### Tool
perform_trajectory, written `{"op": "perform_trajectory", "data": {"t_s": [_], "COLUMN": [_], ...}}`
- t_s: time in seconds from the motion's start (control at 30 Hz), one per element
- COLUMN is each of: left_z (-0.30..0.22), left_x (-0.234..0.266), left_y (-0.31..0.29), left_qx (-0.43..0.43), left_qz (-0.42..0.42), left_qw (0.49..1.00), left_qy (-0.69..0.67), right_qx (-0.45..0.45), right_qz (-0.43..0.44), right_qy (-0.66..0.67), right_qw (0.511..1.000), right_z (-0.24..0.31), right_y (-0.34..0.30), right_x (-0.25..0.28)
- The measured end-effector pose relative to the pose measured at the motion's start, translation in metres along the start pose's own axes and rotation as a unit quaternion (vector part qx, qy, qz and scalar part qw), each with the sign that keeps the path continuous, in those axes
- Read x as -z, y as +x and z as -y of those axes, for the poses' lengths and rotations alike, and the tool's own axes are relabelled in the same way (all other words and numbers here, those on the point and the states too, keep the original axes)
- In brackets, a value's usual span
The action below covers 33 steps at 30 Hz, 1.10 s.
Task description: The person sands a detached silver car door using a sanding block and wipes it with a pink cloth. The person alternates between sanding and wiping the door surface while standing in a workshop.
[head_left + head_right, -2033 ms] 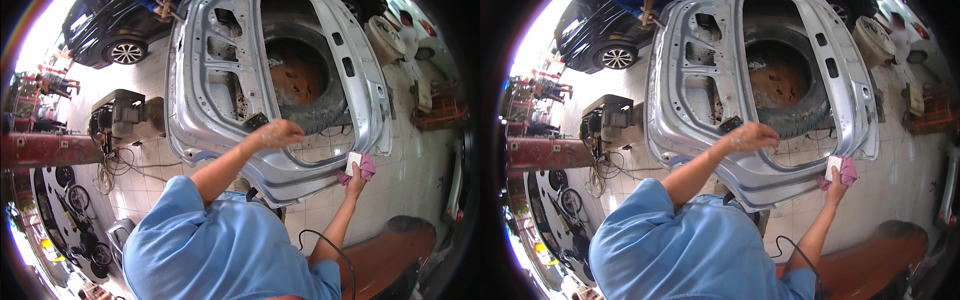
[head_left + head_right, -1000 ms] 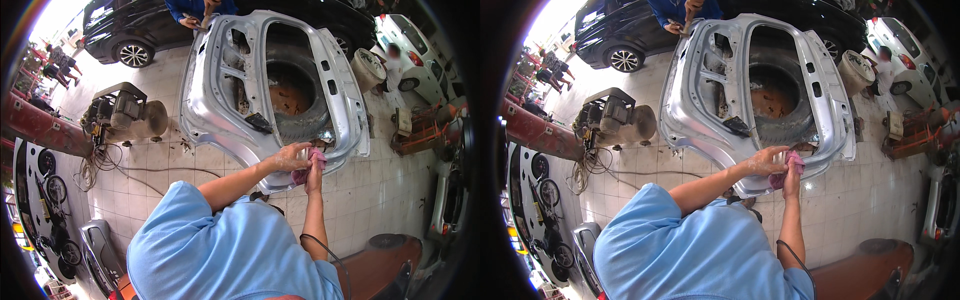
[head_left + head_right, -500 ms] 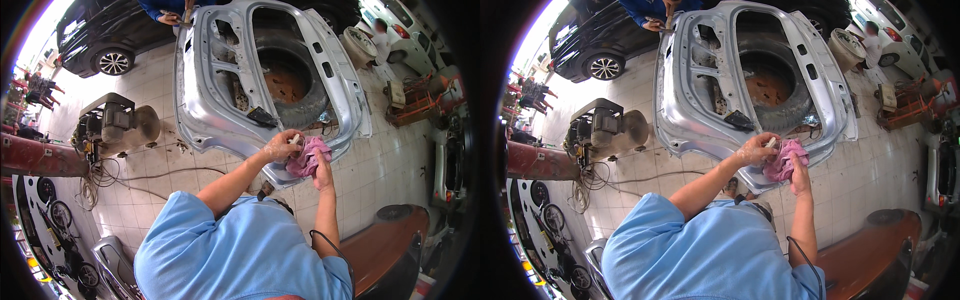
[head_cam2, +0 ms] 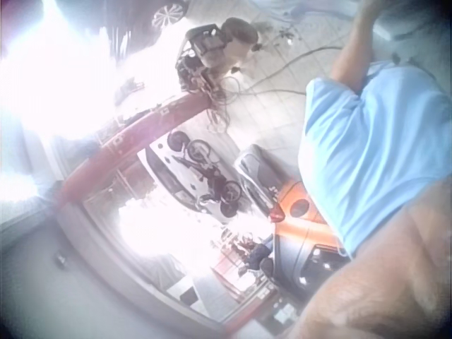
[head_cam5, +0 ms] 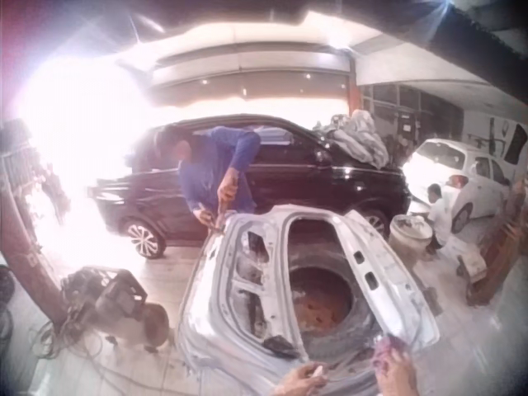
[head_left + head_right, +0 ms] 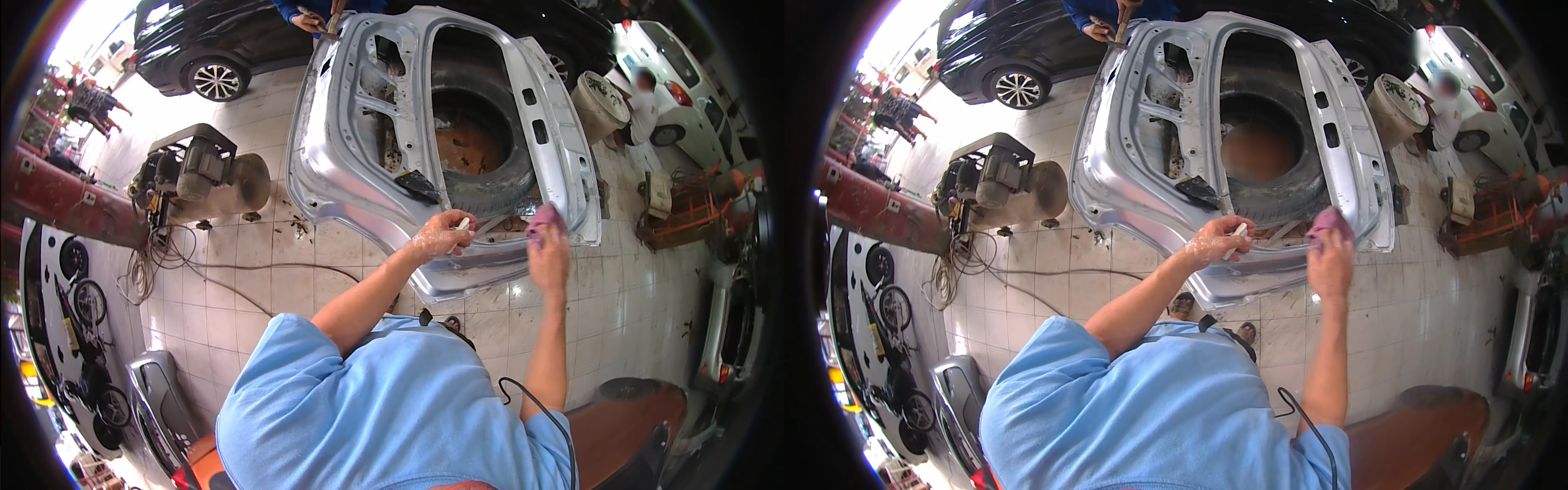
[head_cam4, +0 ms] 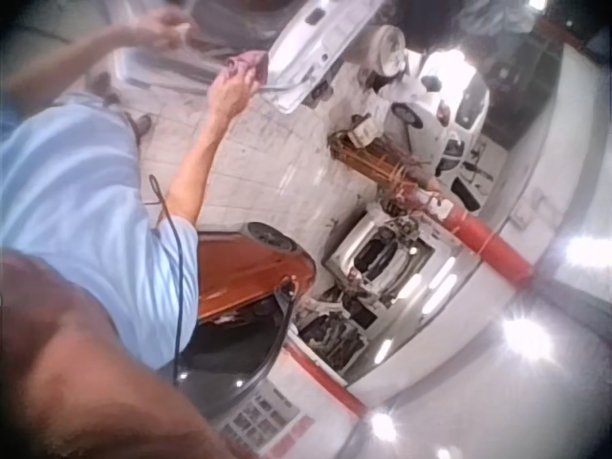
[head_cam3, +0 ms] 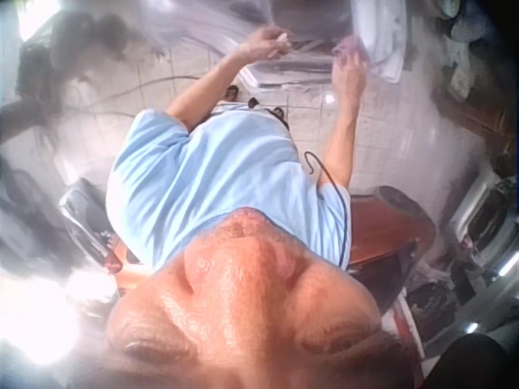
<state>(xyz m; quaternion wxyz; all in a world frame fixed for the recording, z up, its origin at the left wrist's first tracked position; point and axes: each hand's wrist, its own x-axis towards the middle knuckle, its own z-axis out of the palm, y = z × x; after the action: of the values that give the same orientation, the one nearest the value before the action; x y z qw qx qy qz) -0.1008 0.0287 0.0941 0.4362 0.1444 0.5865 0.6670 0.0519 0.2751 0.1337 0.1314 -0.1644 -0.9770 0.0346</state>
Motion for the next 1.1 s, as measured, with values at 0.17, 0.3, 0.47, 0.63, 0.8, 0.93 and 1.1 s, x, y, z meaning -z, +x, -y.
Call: {"op": "perform_trajectory", "data": {"t_s": [0.17,0.3,0.47,0.63,0.8,0.93,1.1], "left_z": [0.011,0.019,0.030,0.041,0.041,0.029,0.020], "left_x": [-0.042,-0.067,-0.074,-0.065,-0.064,-0.079,-0.089], "left_y": [0.003,0.000,-0.036,-0.086,-0.087,-0.055,-0.042], "left_qx": [-0.031,-0.026,-0.069,-0.053,-0.031,-0.022,0.052], "left_qz": [-0.065,-0.109,-0.190,-0.246,-0.264,-0.198,-0.125], "left_qw": [0.997,0.993,0.978,0.968,0.964,0.979,0.977], "left_qy": [0.014,0.041,0.050,0.007,-0.001,0.046,0.165], "right_qx": [0.127,0.130,-0.012,-0.102,0.161,0.177,0.092], "right_qz": [0.070,0.006,-0.081,-0.029,-0.056,-0.069,-0.070], "right_qy": [0.066,0.132,0.148,0.201,0.229,0.177,0.131], "right_qw": [0.987,0.983,0.986,0.974,0.958,0.966,0.985], "right_z": [0.027,-0.017,-0.142,-0.145,-0.083,-0.072,-0.111], "right_y": [-0.036,-0.048,0.007,0.010,-0.030,-0.025,0.007], "right_x": [-0.042,-0.072,-0.096,-0.113,-0.101,-0.090,-0.091]}}
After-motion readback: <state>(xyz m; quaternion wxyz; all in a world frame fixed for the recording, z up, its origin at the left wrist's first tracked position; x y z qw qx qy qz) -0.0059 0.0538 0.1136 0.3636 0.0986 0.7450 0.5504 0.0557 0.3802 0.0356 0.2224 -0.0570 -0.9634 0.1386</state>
